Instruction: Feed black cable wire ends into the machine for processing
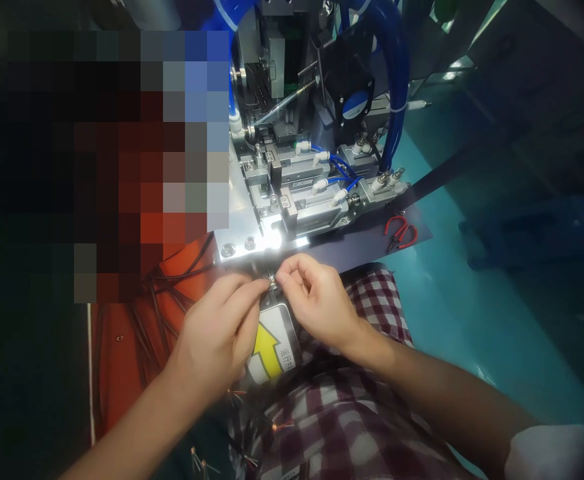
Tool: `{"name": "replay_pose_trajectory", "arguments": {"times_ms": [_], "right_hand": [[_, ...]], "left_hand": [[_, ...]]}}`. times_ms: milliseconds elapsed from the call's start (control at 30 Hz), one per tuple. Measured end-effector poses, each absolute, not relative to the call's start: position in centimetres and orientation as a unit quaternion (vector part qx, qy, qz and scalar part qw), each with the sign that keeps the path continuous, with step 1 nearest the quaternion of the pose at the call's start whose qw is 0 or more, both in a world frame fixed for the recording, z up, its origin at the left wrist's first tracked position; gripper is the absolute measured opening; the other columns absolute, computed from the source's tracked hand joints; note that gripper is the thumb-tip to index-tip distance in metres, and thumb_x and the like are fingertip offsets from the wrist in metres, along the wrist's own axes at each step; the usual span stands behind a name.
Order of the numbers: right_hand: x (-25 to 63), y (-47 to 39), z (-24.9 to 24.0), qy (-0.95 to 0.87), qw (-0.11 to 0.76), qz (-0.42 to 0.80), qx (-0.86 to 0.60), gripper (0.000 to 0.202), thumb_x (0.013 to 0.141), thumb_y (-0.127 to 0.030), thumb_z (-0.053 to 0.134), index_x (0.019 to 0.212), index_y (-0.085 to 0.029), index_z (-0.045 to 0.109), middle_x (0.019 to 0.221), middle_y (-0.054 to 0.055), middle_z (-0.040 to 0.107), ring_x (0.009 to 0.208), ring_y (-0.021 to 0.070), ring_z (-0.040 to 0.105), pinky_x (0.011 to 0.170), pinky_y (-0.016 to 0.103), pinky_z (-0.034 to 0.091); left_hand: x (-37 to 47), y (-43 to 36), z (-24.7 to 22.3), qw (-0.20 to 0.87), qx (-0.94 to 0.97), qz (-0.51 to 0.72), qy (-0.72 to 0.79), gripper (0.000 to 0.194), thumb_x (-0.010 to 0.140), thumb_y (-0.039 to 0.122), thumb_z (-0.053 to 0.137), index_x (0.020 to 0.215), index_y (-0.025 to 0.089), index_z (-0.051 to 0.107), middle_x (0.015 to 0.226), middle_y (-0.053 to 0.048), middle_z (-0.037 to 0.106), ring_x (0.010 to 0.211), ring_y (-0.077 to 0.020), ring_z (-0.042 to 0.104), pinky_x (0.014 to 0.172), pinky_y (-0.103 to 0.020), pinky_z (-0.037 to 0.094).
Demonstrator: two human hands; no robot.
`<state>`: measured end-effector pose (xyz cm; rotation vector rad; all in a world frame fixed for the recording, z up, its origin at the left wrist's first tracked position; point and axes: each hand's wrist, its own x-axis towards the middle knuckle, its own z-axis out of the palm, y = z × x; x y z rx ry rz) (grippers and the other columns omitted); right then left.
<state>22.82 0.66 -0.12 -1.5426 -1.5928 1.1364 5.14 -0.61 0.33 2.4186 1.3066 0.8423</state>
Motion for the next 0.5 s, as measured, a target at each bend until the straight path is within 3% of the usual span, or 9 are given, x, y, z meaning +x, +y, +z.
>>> {"name": "replay_pose_trajectory", "arguments": {"times_ms": [300, 500], "right_hand": [[22.9, 0.7, -0.2, -0.612, 0.293, 0.416, -0.605, 0.013, 0.092, -0.027, 0.052, 0.081, -0.021, 0.056, 0.056, -0.006, 0.046, 0.052, 0.0115, 0.041, 0.053, 0.025, 0.030], [22.9, 1.4, 1.5, -0.622, 0.218, 0.402, -0.635, 0.017, 0.092, -0.022, 0.051, 0.076, -0.019, 0.057, 0.062, -0.002, 0.056, 0.056, 0.0126, 0.049, 0.056, 0.026, 0.033]], "left_hand": [[5.1, -0.5, 0.5, 0.129, 0.834, 0.290, 0.452, 0.021, 0.094, 0.008, 0.050, 0.109, 0.014, 0.063, 0.094, -0.005, 0.063, 0.081, -0.0124, 0.063, 0.074, -0.022, 0.052], [5.1, -0.5, 0.4, 0.130, 0.833, 0.290, 0.453, 0.021, 0.093, 0.008, 0.051, 0.109, 0.012, 0.064, 0.094, -0.005, 0.063, 0.083, -0.0133, 0.064, 0.075, -0.023, 0.052]]}}
